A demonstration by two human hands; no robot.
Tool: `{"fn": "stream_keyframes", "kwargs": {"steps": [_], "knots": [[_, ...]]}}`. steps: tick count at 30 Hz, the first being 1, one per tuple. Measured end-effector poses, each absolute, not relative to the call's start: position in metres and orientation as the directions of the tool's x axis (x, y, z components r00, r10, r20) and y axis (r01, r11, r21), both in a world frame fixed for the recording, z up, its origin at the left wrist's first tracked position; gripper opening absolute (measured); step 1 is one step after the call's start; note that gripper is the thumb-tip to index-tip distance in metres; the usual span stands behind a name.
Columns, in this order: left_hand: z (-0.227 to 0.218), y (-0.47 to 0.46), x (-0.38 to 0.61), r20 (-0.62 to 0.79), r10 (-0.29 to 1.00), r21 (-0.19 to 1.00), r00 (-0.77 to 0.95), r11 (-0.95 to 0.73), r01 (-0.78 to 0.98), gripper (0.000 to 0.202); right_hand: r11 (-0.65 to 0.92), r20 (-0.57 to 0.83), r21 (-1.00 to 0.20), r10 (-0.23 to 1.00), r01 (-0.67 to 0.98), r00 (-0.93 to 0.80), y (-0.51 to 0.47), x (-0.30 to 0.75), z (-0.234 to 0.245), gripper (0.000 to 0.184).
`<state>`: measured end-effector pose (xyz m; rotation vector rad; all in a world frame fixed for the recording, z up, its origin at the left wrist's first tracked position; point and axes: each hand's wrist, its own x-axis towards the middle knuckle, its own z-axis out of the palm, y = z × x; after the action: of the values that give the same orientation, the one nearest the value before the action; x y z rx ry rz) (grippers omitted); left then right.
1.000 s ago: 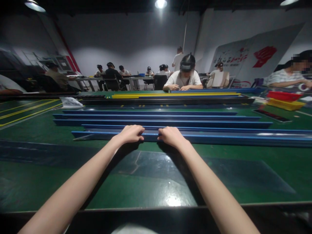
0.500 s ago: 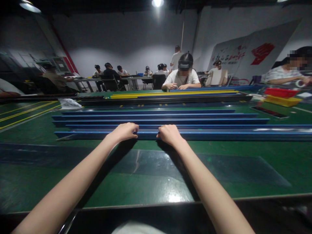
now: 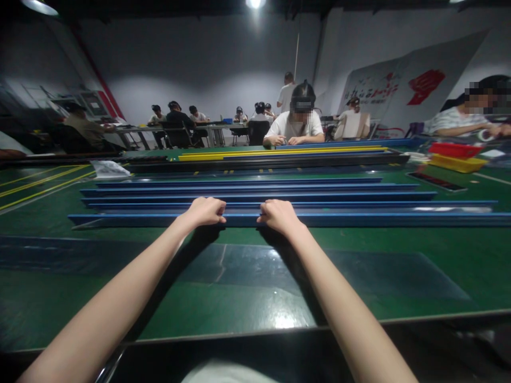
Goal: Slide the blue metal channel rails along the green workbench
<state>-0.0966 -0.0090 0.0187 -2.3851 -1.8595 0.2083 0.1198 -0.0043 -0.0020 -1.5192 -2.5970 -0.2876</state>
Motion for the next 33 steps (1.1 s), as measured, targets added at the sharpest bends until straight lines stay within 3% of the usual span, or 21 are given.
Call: {"fn": "stream_keyframes", "kwargs": {"steps": [6, 13, 16, 22, 33], "knots": [[0.028, -0.014, -0.121, -0.127, 0.991, -0.201, 0.036, -0.061, 0.978, 0.022, 0.420, 0.229, 0.117, 0.870, 0.900, -0.436, -0.006, 0.154, -0.002, 0.026], [0.030, -0.017, -0.123, -0.101, 0.994, -0.277, -0.047, 0.017, 0.961, 0.018, 0.387, 0.291, 0.078, 0.873, 0.919, -0.392, -0.007, 0.137, -0.013, 0.027], [0.028, -0.017, -0.114, -0.051, 0.999, -0.270, 0.009, -0.023, 0.963, 0.018, 0.392, 0.295, 0.096, 0.867, 0.915, -0.402, -0.007, 0.120, -0.014, 0.027], [0.018, -0.011, -0.091, 0.048, 0.981, -0.012, 0.187, -0.187, 0.982, 0.020, 0.417, 0.305, 0.105, 0.851, 0.903, -0.429, -0.007, 0.085, -0.014, 0.029], [0.004, -0.001, -0.100, 0.145, 0.978, -0.043, 0.151, -0.146, 0.988, 0.018, 0.396, 0.293, 0.118, 0.862, 0.911, -0.413, -0.004, 0.107, -0.014, 0.025]]}}
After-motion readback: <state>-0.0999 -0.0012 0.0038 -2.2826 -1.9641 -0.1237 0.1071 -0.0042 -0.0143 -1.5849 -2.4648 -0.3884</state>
